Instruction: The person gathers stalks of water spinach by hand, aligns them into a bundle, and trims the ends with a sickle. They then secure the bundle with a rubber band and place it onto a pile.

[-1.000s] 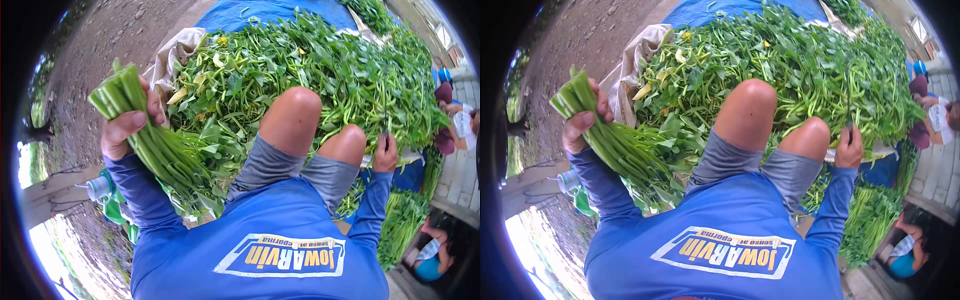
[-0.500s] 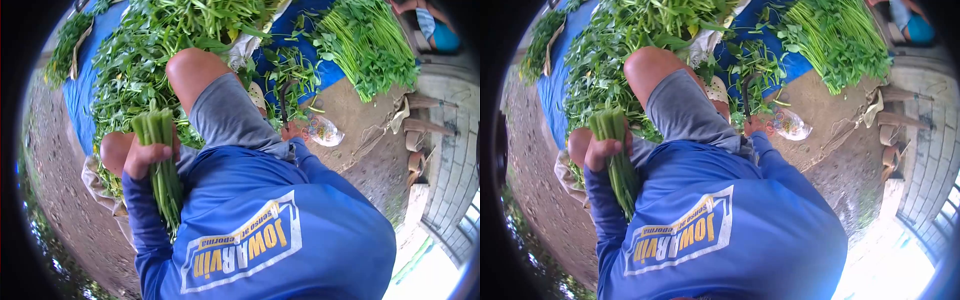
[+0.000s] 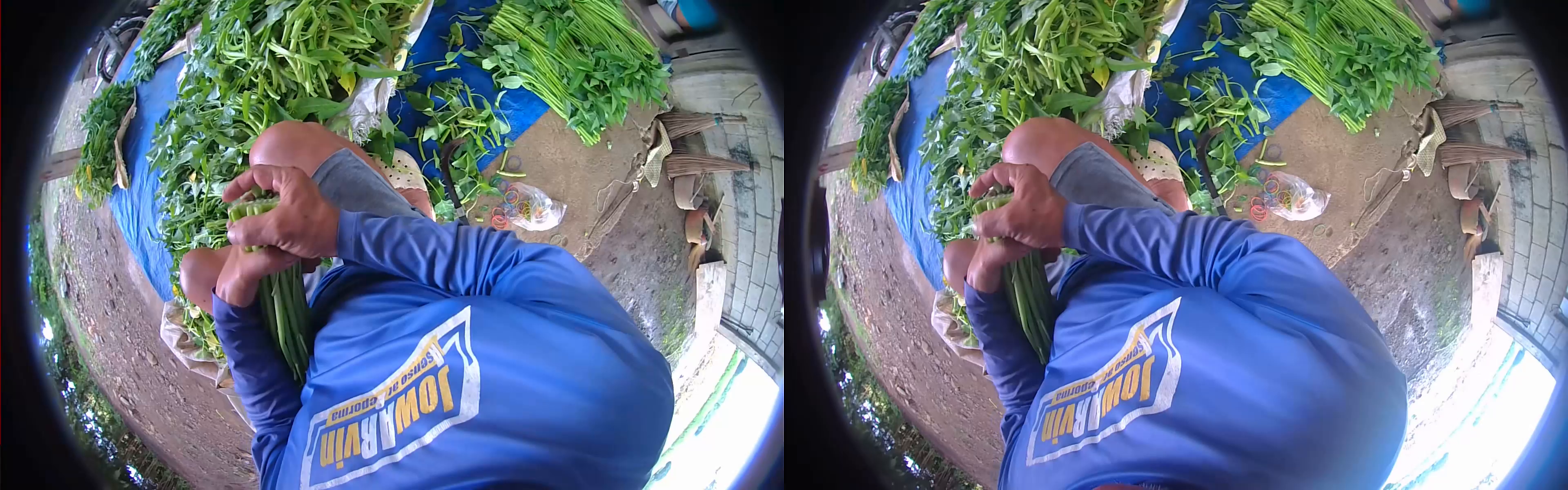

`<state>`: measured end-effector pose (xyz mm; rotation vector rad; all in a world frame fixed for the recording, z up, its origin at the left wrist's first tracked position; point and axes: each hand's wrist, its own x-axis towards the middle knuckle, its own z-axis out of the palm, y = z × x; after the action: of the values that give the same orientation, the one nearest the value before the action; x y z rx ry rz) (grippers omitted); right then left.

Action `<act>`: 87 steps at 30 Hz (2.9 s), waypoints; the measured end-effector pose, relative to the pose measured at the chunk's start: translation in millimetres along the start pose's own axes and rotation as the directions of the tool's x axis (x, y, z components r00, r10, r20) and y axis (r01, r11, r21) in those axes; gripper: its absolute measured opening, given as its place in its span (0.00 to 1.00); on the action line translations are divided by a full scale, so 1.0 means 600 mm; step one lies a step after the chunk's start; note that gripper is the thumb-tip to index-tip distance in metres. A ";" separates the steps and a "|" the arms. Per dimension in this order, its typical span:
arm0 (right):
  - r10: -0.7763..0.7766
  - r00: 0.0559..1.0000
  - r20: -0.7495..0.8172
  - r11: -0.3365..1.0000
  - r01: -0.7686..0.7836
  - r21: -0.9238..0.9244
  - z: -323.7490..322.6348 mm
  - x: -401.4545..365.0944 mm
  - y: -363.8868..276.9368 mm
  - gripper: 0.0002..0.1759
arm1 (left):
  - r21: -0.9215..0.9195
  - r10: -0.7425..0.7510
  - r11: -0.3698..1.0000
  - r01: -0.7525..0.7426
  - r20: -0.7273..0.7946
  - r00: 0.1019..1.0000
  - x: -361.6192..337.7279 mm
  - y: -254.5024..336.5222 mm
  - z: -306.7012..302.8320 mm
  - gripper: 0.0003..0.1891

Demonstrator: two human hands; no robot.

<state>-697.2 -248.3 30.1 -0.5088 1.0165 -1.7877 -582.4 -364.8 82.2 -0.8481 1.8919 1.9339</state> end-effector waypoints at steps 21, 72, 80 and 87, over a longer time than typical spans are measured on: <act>-0.248 0.405 -0.880 0.340 -0.814 -0.471 -0.730 -0.098 0.157 0.77 | -0.042 0.004 0.999 -0.016 -0.283 0.959 -0.076 -0.083 -0.019 0.26; -0.171 0.823 0.541 0.694 0.491 -0.527 0.124 0.189 -0.124 0.30 | -0.441 0.272 0.863 -0.247 -0.008 0.962 -0.093 -0.110 0.025 0.31; -0.080 0.943 -0.323 0.595 -0.215 -0.774 -0.510 0.045 0.102 0.11 | -0.199 0.363 0.869 -0.453 -0.364 0.858 -0.210 -0.104 -0.061 0.32; 0.567 0.470 -0.677 0.766 -0.603 0.223 -0.931 -0.348 0.285 0.08 | 0.402 0.455 0.850 -0.340 -0.886 0.091 -0.476 -0.001 -0.258 0.17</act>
<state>-914.8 138.8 -402.9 0.5689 1.5347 -1.2902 -329.2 -463.9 260.0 -2.0817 3.2026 1.5028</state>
